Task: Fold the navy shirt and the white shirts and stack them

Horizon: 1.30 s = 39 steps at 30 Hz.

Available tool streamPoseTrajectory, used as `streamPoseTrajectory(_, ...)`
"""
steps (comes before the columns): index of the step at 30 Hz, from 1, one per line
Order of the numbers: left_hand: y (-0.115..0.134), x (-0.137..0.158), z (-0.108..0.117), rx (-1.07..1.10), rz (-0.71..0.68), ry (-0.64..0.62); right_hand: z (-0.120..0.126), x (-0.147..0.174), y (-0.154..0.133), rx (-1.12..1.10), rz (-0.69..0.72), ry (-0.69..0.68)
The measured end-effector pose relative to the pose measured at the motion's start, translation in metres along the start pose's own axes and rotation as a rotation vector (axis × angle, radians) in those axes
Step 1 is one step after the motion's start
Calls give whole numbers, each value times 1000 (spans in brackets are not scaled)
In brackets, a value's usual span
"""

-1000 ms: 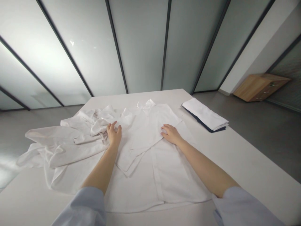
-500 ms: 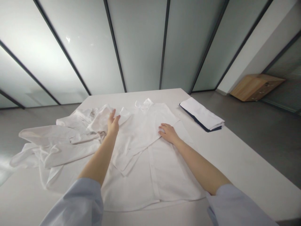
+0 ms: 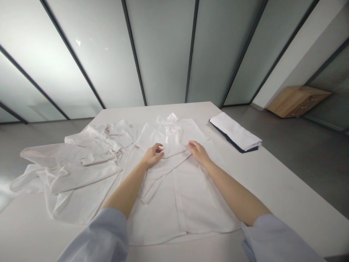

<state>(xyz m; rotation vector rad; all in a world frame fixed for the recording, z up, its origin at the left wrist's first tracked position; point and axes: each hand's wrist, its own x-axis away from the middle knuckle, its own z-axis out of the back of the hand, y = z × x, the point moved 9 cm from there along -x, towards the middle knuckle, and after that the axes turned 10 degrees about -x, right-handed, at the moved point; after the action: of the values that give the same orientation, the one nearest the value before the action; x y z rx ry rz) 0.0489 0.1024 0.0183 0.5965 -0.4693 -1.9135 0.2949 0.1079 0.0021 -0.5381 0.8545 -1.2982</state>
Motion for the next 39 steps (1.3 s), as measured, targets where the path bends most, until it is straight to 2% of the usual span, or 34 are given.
streamPoseTrajectory(6,23,-2,-8,-391,-117,-56,-11,1,-6,160,90,-89)
streamPoseTrajectory(9,25,-2,-16,-446,-144,-99,-11,3,-6,179,91,-86)
streamPoseTrajectory(13,19,-2,-18,-421,-139,-94,-7,-3,-4,183,47,-106)
streamPoseTrajectory(17,14,-5,-19,-365,-123,-99,-1,-34,1,129,-96,-174)
streamPoseTrajectory(20,17,-5,-20,-314,-158,-112,0,-66,5,105,-235,-159)
streamPoseTrajectory(24,23,-3,-19,-264,-205,-103,-12,-96,1,57,-321,-64)
streamPoseTrajectory(27,27,-2,-19,-246,-225,-104,-28,-100,0,22,-424,4)
streamPoseTrajectory(29,27,-2,-20,-230,-228,-108,-34,-98,1,-104,-527,74)
streamPoseTrajectory(31,26,-2,-20,-197,-215,-107,-37,-98,-1,-291,-567,143)
streamPoseTrajectory(33,23,-3,-19,-164,-200,-100,-31,-102,-8,-424,-540,179)
streamPoseTrajectory(35,22,-4,-19,-166,-197,-87,-15,-104,-14,-517,-470,201)
streamPoseTrajectory(37,23,-4,-20,-210,-209,-80,10,-100,-23,-713,-328,225)
streamPoseTrajectory(39,24,-5,-19,-264,-212,-75,38,-86,-35,-945,-128,190)
